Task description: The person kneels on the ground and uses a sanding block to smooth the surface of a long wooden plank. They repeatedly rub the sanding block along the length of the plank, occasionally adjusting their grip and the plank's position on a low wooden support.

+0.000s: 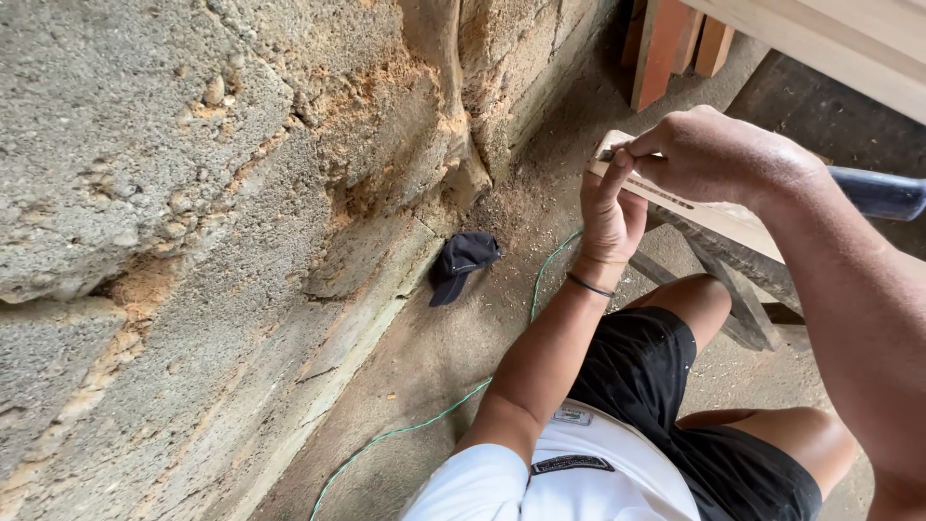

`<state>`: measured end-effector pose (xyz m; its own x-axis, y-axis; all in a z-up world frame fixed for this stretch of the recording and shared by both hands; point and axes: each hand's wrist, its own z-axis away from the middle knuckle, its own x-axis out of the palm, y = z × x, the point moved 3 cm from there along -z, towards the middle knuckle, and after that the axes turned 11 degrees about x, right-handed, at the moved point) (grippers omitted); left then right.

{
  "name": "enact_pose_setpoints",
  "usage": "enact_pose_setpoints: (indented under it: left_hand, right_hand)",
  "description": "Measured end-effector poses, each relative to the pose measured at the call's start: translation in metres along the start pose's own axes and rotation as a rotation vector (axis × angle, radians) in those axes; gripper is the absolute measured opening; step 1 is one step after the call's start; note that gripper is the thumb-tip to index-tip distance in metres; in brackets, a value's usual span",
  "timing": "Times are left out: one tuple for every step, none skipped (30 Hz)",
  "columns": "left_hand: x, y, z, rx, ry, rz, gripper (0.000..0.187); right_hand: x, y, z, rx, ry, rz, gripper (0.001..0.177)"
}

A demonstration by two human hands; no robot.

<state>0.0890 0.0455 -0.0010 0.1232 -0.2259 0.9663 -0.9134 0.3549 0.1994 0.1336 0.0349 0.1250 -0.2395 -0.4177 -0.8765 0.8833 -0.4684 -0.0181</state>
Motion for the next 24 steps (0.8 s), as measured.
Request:
enact_pose_setpoints:
  left_hand:
    - [0.0, -0.001, 0.0, -0.002, 0.001, 0.001, 0.021]
    - [-0.001, -0.001, 0.0, 0.015, 0.01, -0.005, 0.022]
    - [-0.001, -0.002, 0.0, 0.033, 0.02, -0.011, 0.024]
    - [-0.003, -0.002, 0.0, 0.031, 0.021, -0.011, 0.024]
    - [-0.005, -0.003, 0.0, 0.026, 0.042, -0.017, 0.02]
    - [-0.006, -0.005, -0.001, 0.021, 0.064, -0.024, 0.017]
    - [-0.006, -0.005, -0.001, 0.02, 0.063, -0.022, 0.017]
    - [-0.005, -0.006, -0.002, 0.026, 0.051, -0.014, 0.016]
    - [-0.004, -0.006, -0.003, 0.032, 0.038, -0.006, 0.014]
    - [-0.006, -0.008, -0.002, 0.032, 0.037, -0.006, 0.014]
    - [-0.009, -0.01, -0.003, 0.029, 0.112, -0.02, 0.011]
    - [-0.012, -0.012, -0.003, 0.025, 0.187, -0.033, 0.008]
    - [-0.013, -0.01, -0.002, 0.02, 0.188, -0.036, 0.008]
    - [-0.012, -0.009, -0.001, 0.003, 0.154, -0.013, 0.008]
    - [-0.009, -0.009, -0.004, -0.009, 0.113, 0.016, 0.009]
    - [-0.015, -0.01, -0.005, -0.009, 0.107, 0.021, 0.009]
    - [-0.021, -0.01, -0.004, -0.028, 0.046, 0.051, 0.018]
    - [-0.028, -0.011, -0.004, -0.047, -0.016, 0.08, 0.028]
    - [-0.026, -0.008, -0.004, -0.043, -0.013, 0.078, 0.028]
    - [-0.024, -0.006, -0.004, -0.062, -0.034, 0.068, 0.023]
    - [-0.021, -0.006, -0.004, -0.084, -0.056, 0.062, 0.018]
    - [-0.021, -0.003, -0.002, -0.085, -0.056, 0.063, 0.018]
    - [-0.018, -0.001, -0.001, -0.094, -0.07, 0.086, 0.019]
    - [-0.016, 0.0, -0.001, -0.102, -0.085, 0.11, 0.022]
  right_hand:
    - [-0.003, -0.003, 0.002, 0.002, -0.001, 0.0, 0.028]
    - [-0.005, -0.004, 0.005, 0.035, -0.025, -0.009, 0.027]
    - [-0.006, -0.006, 0.007, 0.067, -0.048, -0.019, 0.026]
    - [-0.004, -0.005, 0.006, 0.068, -0.049, -0.019, 0.026]
    - [-0.004, -0.005, 0.005, 0.059, -0.034, -0.023, 0.026]
    - [-0.003, -0.004, 0.005, 0.05, -0.019, -0.026, 0.028]
    - [-0.003, -0.004, 0.005, 0.051, -0.018, -0.026, 0.028]
    - [-0.003, -0.005, 0.006, 0.048, -0.011, -0.044, 0.028]
    - [-0.003, -0.005, 0.007, 0.044, -0.003, -0.064, 0.03]
    - [0.001, -0.004, 0.002, 0.045, -0.002, -0.065, 0.03]
    - [0.005, -0.002, -0.004, 0.064, 0.011, -0.156, 0.022]
    - [0.008, -0.001, -0.009, 0.082, 0.022, -0.247, 0.025]
    - [0.005, -0.001, -0.006, 0.085, 0.021, -0.251, 0.025]
    - [0.003, -0.002, -0.003, 0.084, -0.002, -0.332, 0.027]
    - [-0.003, -0.002, -0.001, 0.082, -0.017, -0.406, 0.029]
    - [0.001, 0.007, 0.002, 0.083, -0.01, -0.403, 0.029]
    - [0.007, 0.014, 0.006, 0.025, -0.065, -0.628, 0.031]
    - [0.013, 0.02, 0.009, -0.034, -0.12, -0.856, 0.033]
    - [0.009, 0.017, 0.013, -0.037, -0.124, -0.856, 0.033]
    - [0.007, 0.016, 0.017, 0.054, -0.128, -0.79, 0.032]
    - [0.005, 0.017, 0.021, 0.148, -0.127, -0.723, 0.031]
    - [0.007, 0.015, 0.022, 0.15, -0.127, -0.723, 0.031]
    - [0.007, 0.015, 0.022, 0.16, -0.113, -0.68, 0.031]
    - [0.007, 0.015, 0.021, 0.171, -0.1, -0.636, 0.031]
